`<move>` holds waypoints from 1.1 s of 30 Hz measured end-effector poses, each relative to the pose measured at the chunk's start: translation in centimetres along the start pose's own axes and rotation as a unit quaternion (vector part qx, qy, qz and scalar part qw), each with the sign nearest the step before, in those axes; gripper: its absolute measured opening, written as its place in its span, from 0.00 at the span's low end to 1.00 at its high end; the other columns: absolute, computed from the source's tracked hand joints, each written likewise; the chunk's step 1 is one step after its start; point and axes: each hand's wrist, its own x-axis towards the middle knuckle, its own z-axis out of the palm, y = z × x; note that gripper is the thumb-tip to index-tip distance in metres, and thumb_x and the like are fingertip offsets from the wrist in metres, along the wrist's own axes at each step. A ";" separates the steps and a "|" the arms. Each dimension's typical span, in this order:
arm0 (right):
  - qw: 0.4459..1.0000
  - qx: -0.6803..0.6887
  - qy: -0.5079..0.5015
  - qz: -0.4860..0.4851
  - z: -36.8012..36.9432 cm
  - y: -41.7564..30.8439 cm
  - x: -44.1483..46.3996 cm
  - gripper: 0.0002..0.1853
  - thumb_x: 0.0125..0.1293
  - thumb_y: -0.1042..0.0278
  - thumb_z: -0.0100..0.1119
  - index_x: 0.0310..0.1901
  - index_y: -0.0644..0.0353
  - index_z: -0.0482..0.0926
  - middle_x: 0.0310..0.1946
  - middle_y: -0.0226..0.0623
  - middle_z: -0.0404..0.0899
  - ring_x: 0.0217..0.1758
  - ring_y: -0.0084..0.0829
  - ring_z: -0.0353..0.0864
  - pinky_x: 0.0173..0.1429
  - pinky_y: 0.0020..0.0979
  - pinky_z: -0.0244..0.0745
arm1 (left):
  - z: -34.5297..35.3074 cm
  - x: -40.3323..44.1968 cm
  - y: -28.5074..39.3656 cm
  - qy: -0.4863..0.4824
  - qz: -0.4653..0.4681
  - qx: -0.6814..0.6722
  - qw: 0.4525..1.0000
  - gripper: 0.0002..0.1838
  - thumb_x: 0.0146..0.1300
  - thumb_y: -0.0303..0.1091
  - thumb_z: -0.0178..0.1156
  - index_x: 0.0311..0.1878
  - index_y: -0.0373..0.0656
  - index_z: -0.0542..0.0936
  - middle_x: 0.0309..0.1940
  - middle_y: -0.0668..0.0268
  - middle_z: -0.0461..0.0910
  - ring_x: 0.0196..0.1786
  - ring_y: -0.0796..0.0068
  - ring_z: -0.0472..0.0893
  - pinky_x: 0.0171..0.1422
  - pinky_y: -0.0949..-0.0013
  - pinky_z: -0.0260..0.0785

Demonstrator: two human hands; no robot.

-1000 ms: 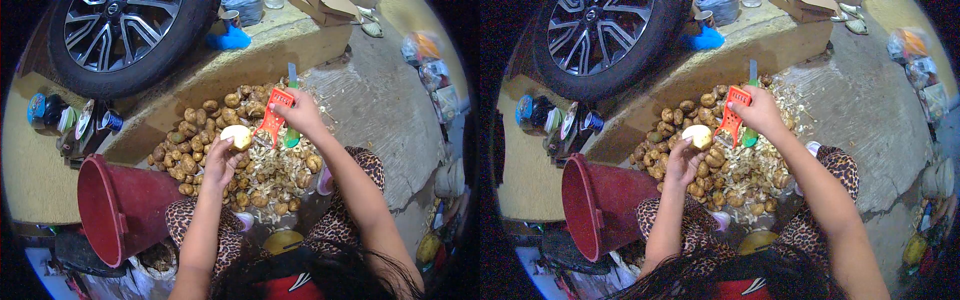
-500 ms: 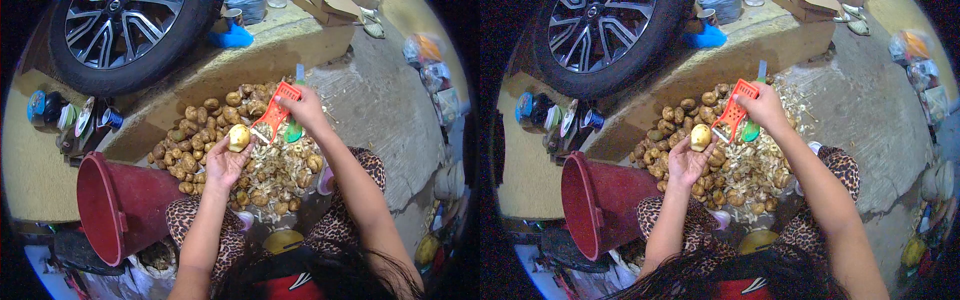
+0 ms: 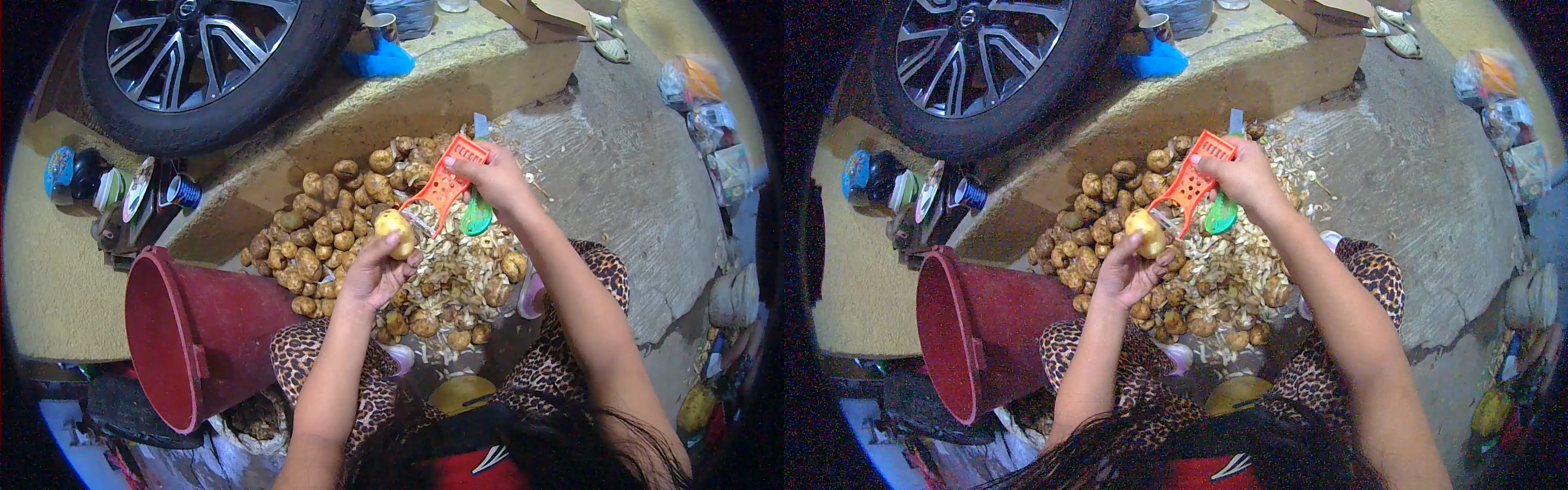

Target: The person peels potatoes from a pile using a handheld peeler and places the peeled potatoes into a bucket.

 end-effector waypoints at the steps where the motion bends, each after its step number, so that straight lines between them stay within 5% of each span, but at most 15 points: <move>1: 1.000 -0.004 -0.004 0.006 0.0 -0.1 0.0 0.07 0.54 0.69 0.61 0.31 0.62 0.75 0.20 0.30 0.77 0.18 0.19 0.72 0.22 0.21 0.67 | -0.2 -0.1 -0.2 0.021 0.011 0.023 0.999 0.21 0.56 0.36 0.58 0.52 0.39 0.67 0.35 0.61 0.73 0.28 0.73 0.71 0.27 0.78 0.68; 4: 1.000 0.002 0.001 0.011 -0.3 0.0 0.2 0.07 0.55 0.69 0.61 0.33 0.61 0.75 0.23 0.30 0.77 0.22 0.20 0.74 0.25 0.22 0.70 | 0.7 -0.3 0.2 0.023 0.008 0.048 0.999 0.27 0.48 0.25 0.64 0.53 0.42 0.66 0.33 0.63 0.74 0.28 0.76 0.74 0.23 0.80 0.66; 10: 0.992 0.124 0.024 0.021 -1.7 0.1 1.4 0.09 0.57 0.70 0.59 0.38 0.62 0.74 0.30 0.33 0.78 0.31 0.24 0.79 0.38 0.26 0.76 | 1.7 -0.4 0.5 0.036 -0.045 0.139 0.989 0.22 0.50 0.31 0.61 0.49 0.40 0.68 0.29 0.64 0.74 0.20 0.78 0.70 0.21 0.78 0.64; 14: 0.978 0.209 -0.003 0.024 -0.9 -0.3 0.8 0.07 0.56 0.74 0.59 0.37 0.62 0.75 0.32 0.35 0.80 0.34 0.27 0.80 0.41 0.28 0.75 | 1.2 0.0 0.3 0.018 -0.072 0.207 0.975 0.25 0.46 0.26 0.65 0.49 0.41 0.67 0.28 0.67 0.74 0.24 0.78 0.75 0.21 0.77 0.68; 22: 0.987 -0.062 -0.142 -0.038 1.1 -1.5 -1.4 0.15 0.49 0.65 0.68 0.35 0.62 0.76 0.29 0.29 0.78 0.31 0.19 0.76 0.38 0.22 0.71 | 2.0 -0.6 0.1 0.012 -0.072 0.270 0.960 0.29 0.37 0.23 0.66 0.47 0.42 0.68 0.27 0.70 0.73 0.24 0.80 0.73 0.21 0.77 0.67; 26: 0.995 -0.051 0.040 -0.075 -1.0 -0.5 0.9 0.10 0.53 0.67 0.64 0.34 0.62 0.77 0.28 0.31 0.79 0.30 0.20 0.78 0.37 0.25 0.73 | 0.0 0.3 0.1 -0.049 -0.013 0.282 0.958 0.28 0.32 0.22 0.64 0.44 0.42 0.71 0.27 0.70 0.73 0.25 0.79 0.74 0.23 0.76 0.67; 29: 0.991 0.069 0.090 -0.072 -4.0 -1.0 3.1 0.08 0.57 0.69 0.59 0.36 0.62 0.77 0.29 0.31 0.79 0.31 0.22 0.78 0.39 0.27 0.74 | 0.4 -0.6 0.8 -0.011 -0.018 0.333 0.943 0.28 0.26 0.23 0.63 0.41 0.41 0.73 0.28 0.70 0.73 0.30 0.79 0.73 0.33 0.75 0.67; 33: 0.992 0.116 -0.044 0.013 0.6 -0.2 -0.2 0.08 0.60 0.67 0.56 0.38 0.60 0.74 0.32 0.29 0.77 0.35 0.21 0.77 0.42 0.26 0.74 | 0.7 0.1 0.5 0.034 0.032 0.405 0.913 0.27 0.34 0.22 0.62 0.44 0.40 0.71 0.33 0.71 0.75 0.35 0.81 0.74 0.41 0.76 0.69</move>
